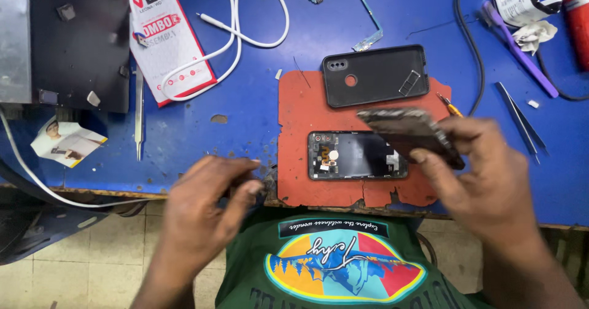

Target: The person reassembles a smartphone by placing the back cover and pressing the edges. They then connect a charging cable and use a small brush to clean the motherboard on the workbench.

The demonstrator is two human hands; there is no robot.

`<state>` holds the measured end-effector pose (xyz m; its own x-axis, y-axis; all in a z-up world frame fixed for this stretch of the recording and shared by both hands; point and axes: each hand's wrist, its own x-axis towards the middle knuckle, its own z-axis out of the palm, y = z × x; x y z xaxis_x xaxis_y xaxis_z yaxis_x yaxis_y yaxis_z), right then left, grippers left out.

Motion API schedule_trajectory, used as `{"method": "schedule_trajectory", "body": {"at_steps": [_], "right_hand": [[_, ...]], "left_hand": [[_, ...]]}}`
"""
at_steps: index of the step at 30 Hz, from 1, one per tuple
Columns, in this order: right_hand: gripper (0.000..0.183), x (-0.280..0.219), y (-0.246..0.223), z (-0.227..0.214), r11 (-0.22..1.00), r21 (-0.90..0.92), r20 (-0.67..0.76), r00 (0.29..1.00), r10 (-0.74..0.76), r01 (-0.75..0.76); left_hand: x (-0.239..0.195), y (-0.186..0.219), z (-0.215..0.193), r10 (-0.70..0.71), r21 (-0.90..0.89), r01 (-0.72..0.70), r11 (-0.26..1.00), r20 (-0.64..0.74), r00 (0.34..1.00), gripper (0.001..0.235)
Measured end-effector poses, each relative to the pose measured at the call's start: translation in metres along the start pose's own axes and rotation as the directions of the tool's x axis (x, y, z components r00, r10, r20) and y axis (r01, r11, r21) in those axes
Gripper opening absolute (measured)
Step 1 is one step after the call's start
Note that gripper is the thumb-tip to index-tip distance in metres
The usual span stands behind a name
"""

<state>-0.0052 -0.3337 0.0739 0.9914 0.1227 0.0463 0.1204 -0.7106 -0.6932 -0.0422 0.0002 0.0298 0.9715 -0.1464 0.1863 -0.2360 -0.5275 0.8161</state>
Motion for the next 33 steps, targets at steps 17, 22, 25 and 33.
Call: {"method": "schedule_trajectory", "body": {"at_steps": [17,22,25,33], "right_hand": [[0.014,0.007,-0.012,0.032,0.562,-0.418,0.256,0.686,-0.681,0.714],[0.014,0.006,-0.006,0.035,0.533,-0.453,0.259,0.677,-0.688,0.715],[0.015,0.006,-0.004,0.037,0.530,-0.464,0.266,0.683,-0.680,0.709],[0.019,0.005,0.002,0.041,0.550,-0.444,0.274,0.691,-0.669,0.707]], "left_hand": [[0.022,0.009,0.048,0.095,-0.096,-0.079,0.992,0.170,0.981,0.078],[0.028,0.009,0.054,0.083,-0.058,-0.072,0.996,0.222,0.972,0.086],[0.029,0.009,0.055,0.084,-0.060,-0.073,0.996,0.225,0.971,0.087],[0.032,0.009,0.057,0.047,-0.037,-0.040,0.999,0.215,0.976,0.077]]}}
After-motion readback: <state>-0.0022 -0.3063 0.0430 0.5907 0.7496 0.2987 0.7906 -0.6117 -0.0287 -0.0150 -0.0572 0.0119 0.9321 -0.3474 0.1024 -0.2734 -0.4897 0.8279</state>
